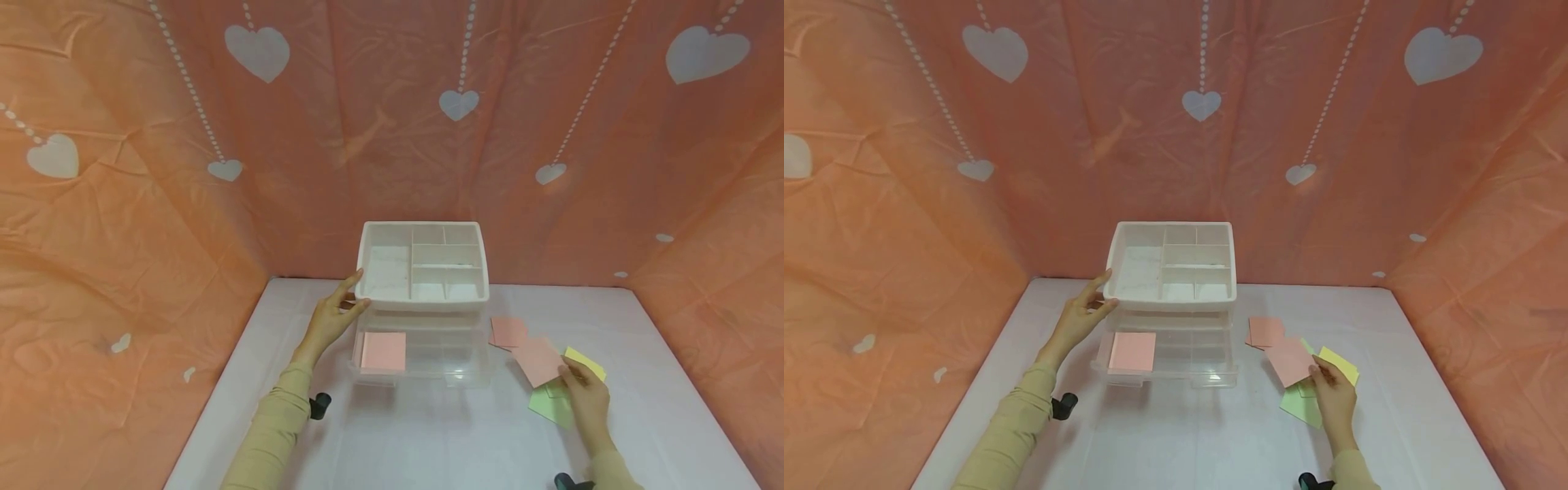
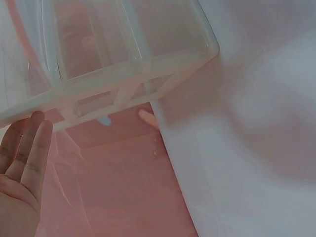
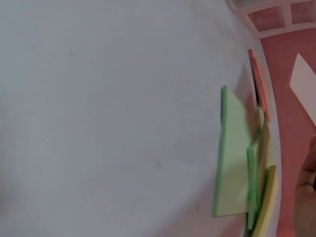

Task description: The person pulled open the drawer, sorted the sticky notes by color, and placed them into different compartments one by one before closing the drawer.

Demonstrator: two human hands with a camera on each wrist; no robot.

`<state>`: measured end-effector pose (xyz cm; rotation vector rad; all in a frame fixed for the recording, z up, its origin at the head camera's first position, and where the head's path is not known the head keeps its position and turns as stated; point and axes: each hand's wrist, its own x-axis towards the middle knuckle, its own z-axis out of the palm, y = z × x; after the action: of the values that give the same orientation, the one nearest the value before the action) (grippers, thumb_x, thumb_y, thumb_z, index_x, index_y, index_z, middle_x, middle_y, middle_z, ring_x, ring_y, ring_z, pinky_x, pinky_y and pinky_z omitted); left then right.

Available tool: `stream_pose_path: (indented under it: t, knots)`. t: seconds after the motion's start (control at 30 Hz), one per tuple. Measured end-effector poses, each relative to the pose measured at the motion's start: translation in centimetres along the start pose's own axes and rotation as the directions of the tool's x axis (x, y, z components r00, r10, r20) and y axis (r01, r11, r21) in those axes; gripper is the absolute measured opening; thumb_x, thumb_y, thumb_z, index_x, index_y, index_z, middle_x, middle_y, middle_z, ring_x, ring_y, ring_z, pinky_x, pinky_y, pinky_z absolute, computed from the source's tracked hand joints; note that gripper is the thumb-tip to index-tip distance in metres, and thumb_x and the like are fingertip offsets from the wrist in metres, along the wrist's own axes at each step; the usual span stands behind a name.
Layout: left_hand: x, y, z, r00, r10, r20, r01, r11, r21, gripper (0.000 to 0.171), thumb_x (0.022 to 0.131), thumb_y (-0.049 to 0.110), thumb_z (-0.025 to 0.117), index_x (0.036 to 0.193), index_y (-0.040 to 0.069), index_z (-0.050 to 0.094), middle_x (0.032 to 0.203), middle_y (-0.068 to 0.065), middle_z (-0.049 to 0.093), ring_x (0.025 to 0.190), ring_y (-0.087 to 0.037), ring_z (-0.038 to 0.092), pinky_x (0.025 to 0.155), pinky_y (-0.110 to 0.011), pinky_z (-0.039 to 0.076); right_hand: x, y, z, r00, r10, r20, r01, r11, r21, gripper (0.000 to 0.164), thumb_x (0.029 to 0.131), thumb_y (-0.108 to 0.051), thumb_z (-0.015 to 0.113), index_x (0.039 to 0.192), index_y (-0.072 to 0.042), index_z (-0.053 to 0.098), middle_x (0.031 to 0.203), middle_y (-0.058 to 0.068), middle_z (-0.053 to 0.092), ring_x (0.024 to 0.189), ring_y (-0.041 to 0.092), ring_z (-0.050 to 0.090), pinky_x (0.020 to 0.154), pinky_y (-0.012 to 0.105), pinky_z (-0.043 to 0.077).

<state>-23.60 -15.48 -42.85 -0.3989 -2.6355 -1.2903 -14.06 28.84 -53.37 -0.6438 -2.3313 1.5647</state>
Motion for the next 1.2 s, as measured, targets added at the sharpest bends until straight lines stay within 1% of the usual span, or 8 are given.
stream_pose_path:
  t: [0.2,0.37,0.57,0.73,0.93,1.03,1.17,1.2]
  knots:
    - [0.0,-0.1,0.1,1.0,0.001,-0.006,-0.001,1.0,-0.01,0.06,0.087,0.038,0.064,0.14,0.044,0.036,0.107,-0.016,0.067,0.092,-0.027,0.067,0.082,-0.044,0.055,-0.4,-1.6,-0.7,1.0,0.0,0.004,0.0,0.997,0.082,0.038,0.091,-0.024,0.061,0.121,-0.001,0.057,0.077,-0.034,0.057,0.068,-0.013,0.058,0.068,0.005,0.049]
    - [-0.1,-0.1,0.1,1.0,-0.001,-0.006,0.001,1.0,-0.01,0.06,0.087,0.038,0.064,0.14,0.043,0.035,0.107,-0.016,0.067,0.092,-0.027,0.067,0.082,-0.044,0.055,-0.6,-2.8,-0.9,0.999,-0.016,-0.045,0.026,0.973,0.229,0.023,0.088,-0.016,0.064,0.108,-0.005,0.065,0.075,-0.025,0.063,0.064,-0.007,0.06,0.065,0.006,0.05]
    - [-0.1,-0.1,0.1,1.0,0.008,-0.009,-0.008,1.0,-0.01,0.059,0.088,0.038,0.063,0.14,0.042,0.036,0.106,-0.016,0.066,0.091,-0.027,0.067,0.081,-0.044,0.055,-0.8,-4.3,-0.9,0.994,-0.059,-0.094,0.097,0.873,0.478,0.013,0.085,-0.001,0.064,0.097,-0.004,0.068,0.074,-0.012,0.067,0.063,0.0,0.061,0.062,0.01,0.052]
    - [0.0,-0.1,0.1,1.0,0.005,-0.008,-0.005,1.0,-0.007,0.059,0.087,0.039,0.063,0.14,0.043,0.036,0.106,-0.015,0.066,0.092,-0.026,0.067,0.081,-0.043,0.055,-1.1,-5.7,-0.8,0.988,-0.106,-0.112,0.149,0.837,0.526,0.014,0.084,0.004,0.064,0.095,-0.002,0.069,0.076,-0.009,0.068,0.063,0.002,0.062,0.062,0.011,0.052]
    - [0.1,-0.2,0.2,1.0,0.012,-0.008,-0.012,1.0,-0.004,0.059,0.088,0.04,0.062,0.14,0.044,0.034,0.107,-0.016,0.066,0.091,-0.027,0.067,0.081,-0.044,0.055,-1.3,-7.4,-0.6,0.97,-0.222,-0.103,0.235,0.735,0.635,0.016,0.083,0.01,0.06,0.096,0.005,0.069,0.077,-0.003,0.069,0.064,0.006,0.063,0.064,0.014,0.053]
    - [0.1,-0.2,0.2,1.0,0.006,-0.007,-0.006,1.0,-0.004,0.059,0.088,0.042,0.061,0.14,0.046,0.034,0.108,-0.016,0.066,0.092,-0.027,0.067,0.081,-0.044,0.055,-1.5,-8.4,-0.3,0.963,-0.252,-0.092,0.25,0.718,0.65,0.017,0.084,0.011,0.059,0.096,0.005,0.069,0.078,-0.003,0.069,0.065,0.007,0.063,0.065,0.014,0.054]
    - [0.1,-0.2,0.2,1.0,-0.001,-0.003,0.001,1.0,-0.002,0.059,0.088,0.042,0.061,0.14,0.045,0.034,0.107,-0.016,0.066,0.092,-0.027,0.067,0.081,-0.044,0.055,-1.8,-9.9,0.1,0.957,-0.277,-0.084,0.264,0.715,0.647,0.017,0.084,0.01,0.06,0.095,0.004,0.07,0.077,-0.003,0.07,0.064,0.006,0.063,0.065,0.013,0.054]
    - [0.1,-0.2,0.2,1.0,-0.003,-0.002,0.003,1.0,-0.004,0.059,0.088,0.042,0.062,0.14,0.045,0.034,0.107,-0.016,0.066,0.092,-0.026,0.067,0.081,-0.044,0.055,-1.9,-10.2,0.2,0.953,-0.293,-0.081,0.272,0.702,0.658,0.017,0.083,0.011,0.059,0.095,0.005,0.07,0.076,-0.003,0.07,0.064,0.007,0.063,0.065,0.014,0.054]
